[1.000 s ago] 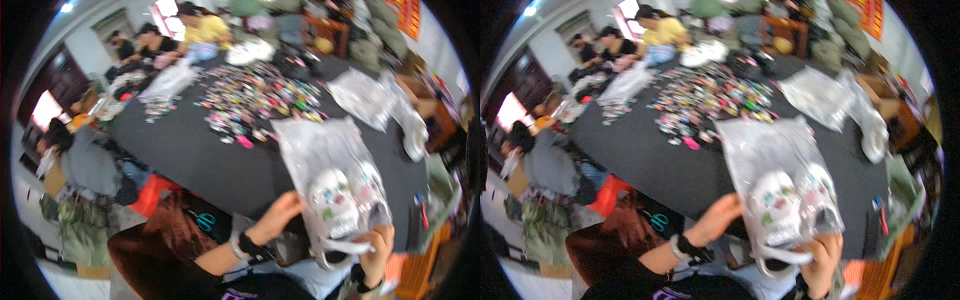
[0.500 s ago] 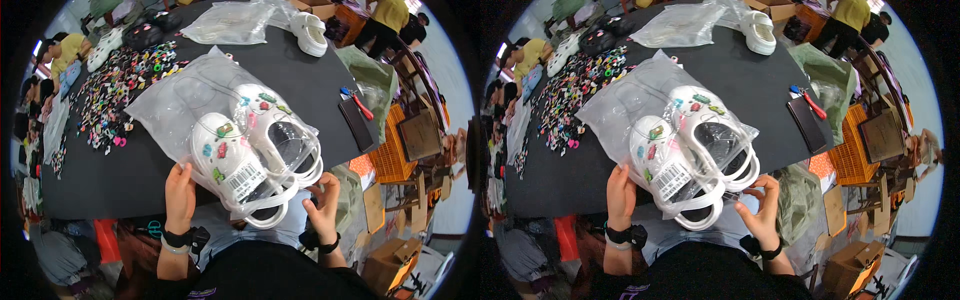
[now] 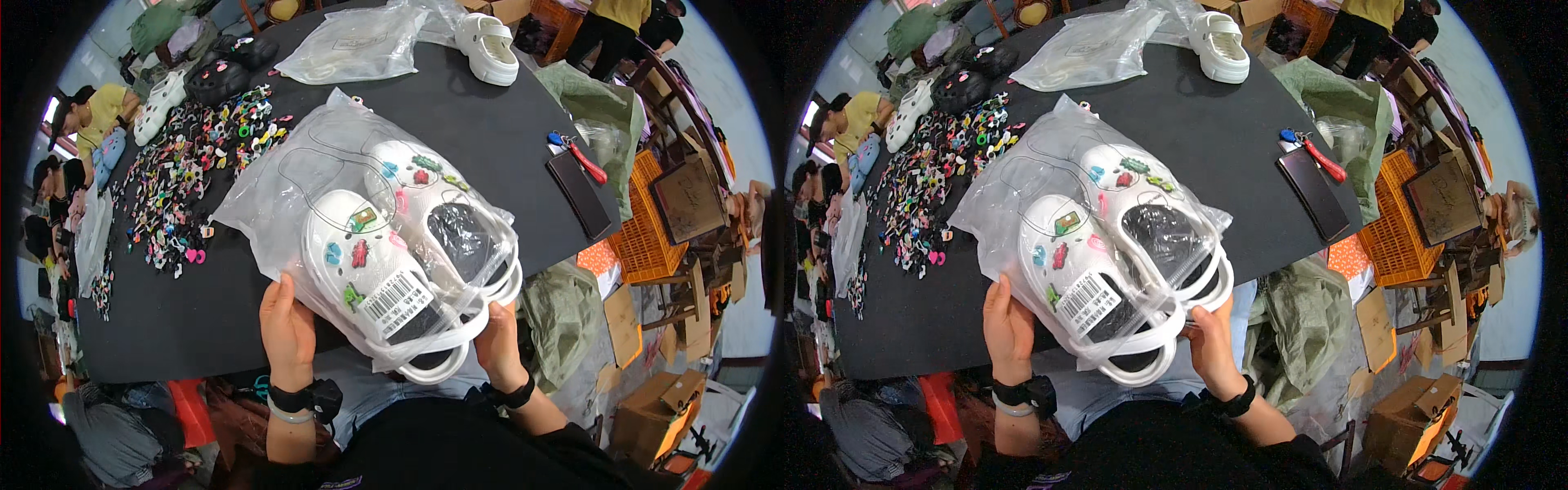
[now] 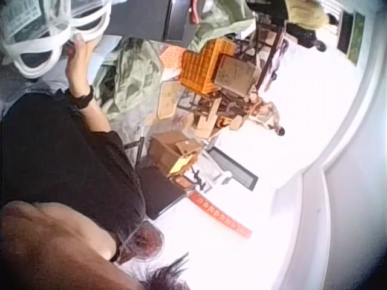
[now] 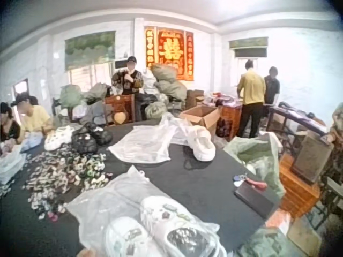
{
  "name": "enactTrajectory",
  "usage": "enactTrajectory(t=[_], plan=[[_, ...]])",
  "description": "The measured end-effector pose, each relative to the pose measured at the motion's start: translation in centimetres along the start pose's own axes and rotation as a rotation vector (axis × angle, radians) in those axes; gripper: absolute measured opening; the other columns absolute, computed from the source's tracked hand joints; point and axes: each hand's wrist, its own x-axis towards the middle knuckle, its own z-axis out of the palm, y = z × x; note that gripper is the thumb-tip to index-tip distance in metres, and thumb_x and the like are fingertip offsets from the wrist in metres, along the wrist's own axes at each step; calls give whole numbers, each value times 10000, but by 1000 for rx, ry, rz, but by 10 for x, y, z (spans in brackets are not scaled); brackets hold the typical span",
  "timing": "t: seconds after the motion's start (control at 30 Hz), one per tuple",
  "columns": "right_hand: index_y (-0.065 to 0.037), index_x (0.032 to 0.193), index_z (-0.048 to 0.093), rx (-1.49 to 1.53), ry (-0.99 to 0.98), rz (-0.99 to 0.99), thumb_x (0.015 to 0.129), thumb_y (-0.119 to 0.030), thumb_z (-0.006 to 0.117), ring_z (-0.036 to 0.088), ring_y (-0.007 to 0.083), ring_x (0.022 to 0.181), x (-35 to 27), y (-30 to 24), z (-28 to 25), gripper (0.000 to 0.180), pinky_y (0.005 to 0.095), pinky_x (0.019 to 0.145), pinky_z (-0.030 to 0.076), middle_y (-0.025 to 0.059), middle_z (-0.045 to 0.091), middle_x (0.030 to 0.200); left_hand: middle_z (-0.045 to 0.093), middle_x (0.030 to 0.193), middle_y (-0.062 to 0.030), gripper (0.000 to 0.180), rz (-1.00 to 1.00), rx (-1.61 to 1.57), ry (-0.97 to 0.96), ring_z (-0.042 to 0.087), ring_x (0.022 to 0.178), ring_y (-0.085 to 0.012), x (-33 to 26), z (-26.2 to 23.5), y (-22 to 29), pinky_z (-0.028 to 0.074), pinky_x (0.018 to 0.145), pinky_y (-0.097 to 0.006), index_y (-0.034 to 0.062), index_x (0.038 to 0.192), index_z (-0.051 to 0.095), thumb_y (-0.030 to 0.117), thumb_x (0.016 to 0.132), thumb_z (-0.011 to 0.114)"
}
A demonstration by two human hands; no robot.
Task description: Attaching various colorful plastic charms to the holes of foam-clog style shoes.
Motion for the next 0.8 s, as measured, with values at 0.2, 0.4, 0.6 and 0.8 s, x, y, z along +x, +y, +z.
enactTrajectory(t=[0.2, 0.4, 0.6, 0.8], plan=[[-101, 1468, 83, 72, 43, 59, 750, -322, 709, 458, 304, 1263, -33, 8, -4, 978, 473, 935, 508, 142, 360, 1403, 575, 1222, -107, 299, 93, -99, 34, 546, 1128, -210, 9, 2, -3, 412, 1001, -380, -6, 1207, 537, 209, 1008, 478], [-41, 1464, 7, -113, -2, 18, 700, -211, 769, 297, 258, 1354, -45, 18, -15, 1092, 408, 1121, 248, 154, 277, 1428, 549, 1242, -103, 410, 102, 1, 143, 546, 1152, -205, 10, 7, -12, 457, 976, -363, 40, 1321, 436, 325, 1032, 383], [-101, 1442, -37, -41, -73, -1, 748, -150, 794, 287, 251, 1354, -45, 8, 1, 1084, 417, 1104, 298, 138, 247, 1426, 549, 1207, -105, 378, 157, -8, 213, 552, 1108, -205, 17, 7, -1, 454, 952, -343, 15, 1261, 468, 307, 1031, 398], [-90, 1396, 184, -810, -98, -516, 714, -179, 820, 400, 269, 1226, -17, -6, -16, 937, 406, 971, 383, 153, 317, 1352, 584, 1166, -100, 362, -115, -167, 87, 607, 1039, -245, 43, -18, 1, 512, 895, -375, 46, 1218, 493, 340, 1027, 399]])
